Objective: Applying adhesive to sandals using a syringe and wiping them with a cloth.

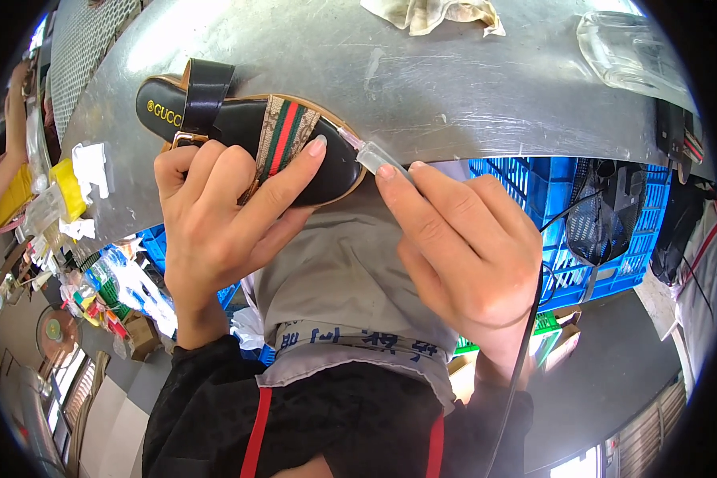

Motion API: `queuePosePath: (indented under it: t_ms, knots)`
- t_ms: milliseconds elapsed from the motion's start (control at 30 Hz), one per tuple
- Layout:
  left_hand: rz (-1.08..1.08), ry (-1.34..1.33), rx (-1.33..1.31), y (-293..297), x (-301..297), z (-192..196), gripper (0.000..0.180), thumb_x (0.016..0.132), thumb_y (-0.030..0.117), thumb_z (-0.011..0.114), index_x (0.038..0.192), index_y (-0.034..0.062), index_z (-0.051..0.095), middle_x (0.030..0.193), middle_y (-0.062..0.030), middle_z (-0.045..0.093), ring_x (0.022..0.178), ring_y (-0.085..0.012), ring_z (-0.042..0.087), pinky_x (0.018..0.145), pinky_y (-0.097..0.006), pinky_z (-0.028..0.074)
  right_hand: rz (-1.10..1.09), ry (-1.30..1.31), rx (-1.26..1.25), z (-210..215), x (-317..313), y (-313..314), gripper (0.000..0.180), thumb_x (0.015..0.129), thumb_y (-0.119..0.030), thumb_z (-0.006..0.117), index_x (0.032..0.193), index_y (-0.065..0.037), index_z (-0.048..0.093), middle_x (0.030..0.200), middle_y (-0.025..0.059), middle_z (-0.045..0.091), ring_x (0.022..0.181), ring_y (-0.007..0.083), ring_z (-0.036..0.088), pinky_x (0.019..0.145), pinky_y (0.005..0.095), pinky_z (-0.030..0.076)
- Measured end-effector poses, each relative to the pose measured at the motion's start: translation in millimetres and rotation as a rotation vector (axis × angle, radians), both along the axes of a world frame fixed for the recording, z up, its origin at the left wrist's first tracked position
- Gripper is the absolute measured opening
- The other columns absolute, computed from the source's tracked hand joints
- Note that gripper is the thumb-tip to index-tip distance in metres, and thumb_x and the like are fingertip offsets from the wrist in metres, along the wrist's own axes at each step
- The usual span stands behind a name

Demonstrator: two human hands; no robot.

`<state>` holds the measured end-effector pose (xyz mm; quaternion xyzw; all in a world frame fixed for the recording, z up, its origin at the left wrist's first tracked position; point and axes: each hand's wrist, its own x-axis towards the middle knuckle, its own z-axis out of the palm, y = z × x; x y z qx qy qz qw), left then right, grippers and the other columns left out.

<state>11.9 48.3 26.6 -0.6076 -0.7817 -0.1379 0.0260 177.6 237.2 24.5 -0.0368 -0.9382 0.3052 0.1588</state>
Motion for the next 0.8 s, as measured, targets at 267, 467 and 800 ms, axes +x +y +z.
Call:
queuePosePath:
  t_ms: [267,467,800]
  knots:
    - [0.009,-0.005,-0.012,0.7,-0.3,3.0,0.063,0.056,0.026,0.084,0.118,0.0238,0.075,0.078,0.0006,0.037,0.071,-0.0176,0.046,0.076,-0.035,0.032,-0.015,-0.033,-0.034,5.0,-3.0,-1.9,0.054,0.058,0.009,0.072,0.112,0.001,0.072,0.099,0.0139,0.067,0.071,0.0271,0.06,0.061,0.0348,0.05]
    - [0.037,-0.023,-0.028,1.4,3.1,4.6,0.062,0.057,0.025,0.085,0.118,0.0236,0.075,0.078,0.0007,0.037,0.072,-0.0172,0.046,0.076,-0.035,0.031,-0.065,-0.034,-0.047,4.6,-1.6,-10.3,0.053,0.06,0.01,0.071,0.112,0.0,0.072,0.093,0.0105,0.064,0.071,0.0255,0.06,0.061,0.0347,0.05]
    - [0.043,-0.023,-0.027,2.0,2.9,5.1,0.063,0.056,0.025,0.085,0.119,0.0239,0.075,0.078,0.0007,0.038,0.073,-0.0178,0.047,0.077,-0.036,0.032,-0.078,-0.077,-0.046,8.8,-1.9,-11.8,0.055,0.06,0.008,0.074,0.114,-0.002,0.072,0.087,0.0076,0.06,0.07,0.0244,0.059,0.06,0.0352,0.05]
